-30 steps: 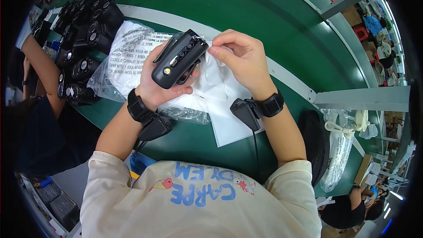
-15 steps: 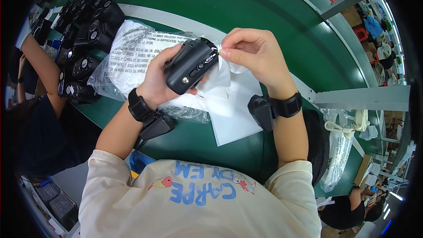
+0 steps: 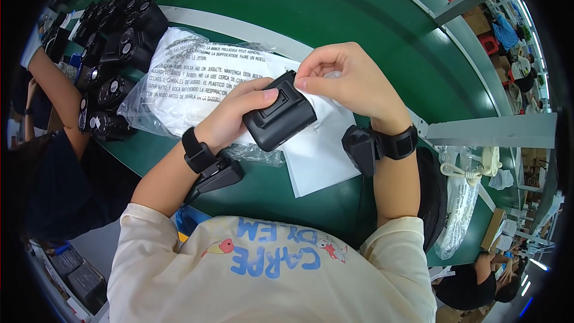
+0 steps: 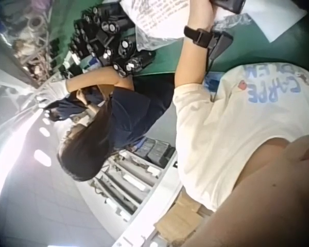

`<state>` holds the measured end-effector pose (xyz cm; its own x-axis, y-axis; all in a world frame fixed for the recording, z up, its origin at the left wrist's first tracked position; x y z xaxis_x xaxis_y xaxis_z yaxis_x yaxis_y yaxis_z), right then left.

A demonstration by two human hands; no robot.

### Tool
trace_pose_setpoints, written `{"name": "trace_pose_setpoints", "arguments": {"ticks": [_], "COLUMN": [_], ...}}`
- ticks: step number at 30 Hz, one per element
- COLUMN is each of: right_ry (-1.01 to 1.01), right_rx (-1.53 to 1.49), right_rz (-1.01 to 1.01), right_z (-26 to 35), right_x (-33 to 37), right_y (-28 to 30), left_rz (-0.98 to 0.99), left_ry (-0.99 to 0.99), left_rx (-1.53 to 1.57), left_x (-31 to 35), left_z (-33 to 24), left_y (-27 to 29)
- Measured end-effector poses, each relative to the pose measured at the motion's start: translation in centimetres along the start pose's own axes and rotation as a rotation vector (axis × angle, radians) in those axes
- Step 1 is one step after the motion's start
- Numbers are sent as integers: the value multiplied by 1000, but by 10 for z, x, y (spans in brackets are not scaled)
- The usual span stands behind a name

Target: Cleaning and inspecting handheld electronic devices at a production station.

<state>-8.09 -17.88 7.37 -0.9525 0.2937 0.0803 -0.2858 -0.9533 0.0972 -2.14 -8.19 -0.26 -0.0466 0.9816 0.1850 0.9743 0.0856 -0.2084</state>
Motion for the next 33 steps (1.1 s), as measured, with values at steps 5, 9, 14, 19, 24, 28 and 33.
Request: {"name": "trace_pose_setpoints", "arguments": {"ticks": [5, 9, 14, 19, 24, 28, 33], "right_ry": [59, -48, -55, -99, -89, 29, 14], "right_rx": [37, -45, 13, -82, -75, 10, 27], "right_rz": [16, 40, 91, 59, -38, -134, -230], "right_z": [8, 2, 2, 2, -4, -6, -12], "right_x": [4, 6, 9, 9, 1, -5, -8], "right_y": [5, 8, 6, 5, 4, 6, 6], "left_rz": [-9, -3, -18, -2, 8, 24, 4], "left_ry": [-4, -12, -13, -18, -21, -15, 6], "left_rx": [89, 98, 108, 113, 35, 43, 108], "left_x": [1, 0, 0, -2, 1, 0, -2], "left_z": [-2, -3, -3, -1, -4, -4, 2], "left_y": [0, -1, 0, 2, -2, -3, 0]}}
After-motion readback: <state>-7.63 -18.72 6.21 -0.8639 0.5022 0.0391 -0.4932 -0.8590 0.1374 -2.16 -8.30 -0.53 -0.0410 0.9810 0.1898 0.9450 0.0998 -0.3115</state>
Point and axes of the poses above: each hand's wrist, its own x-axis away from the middle knuckle, its own y-axis out of the back of the hand, z = x × y, the point moved 8 cm from there along -x, towards the middle knuckle, and after that the axes turned 15 degrees about -x, right-handed, at the moved point
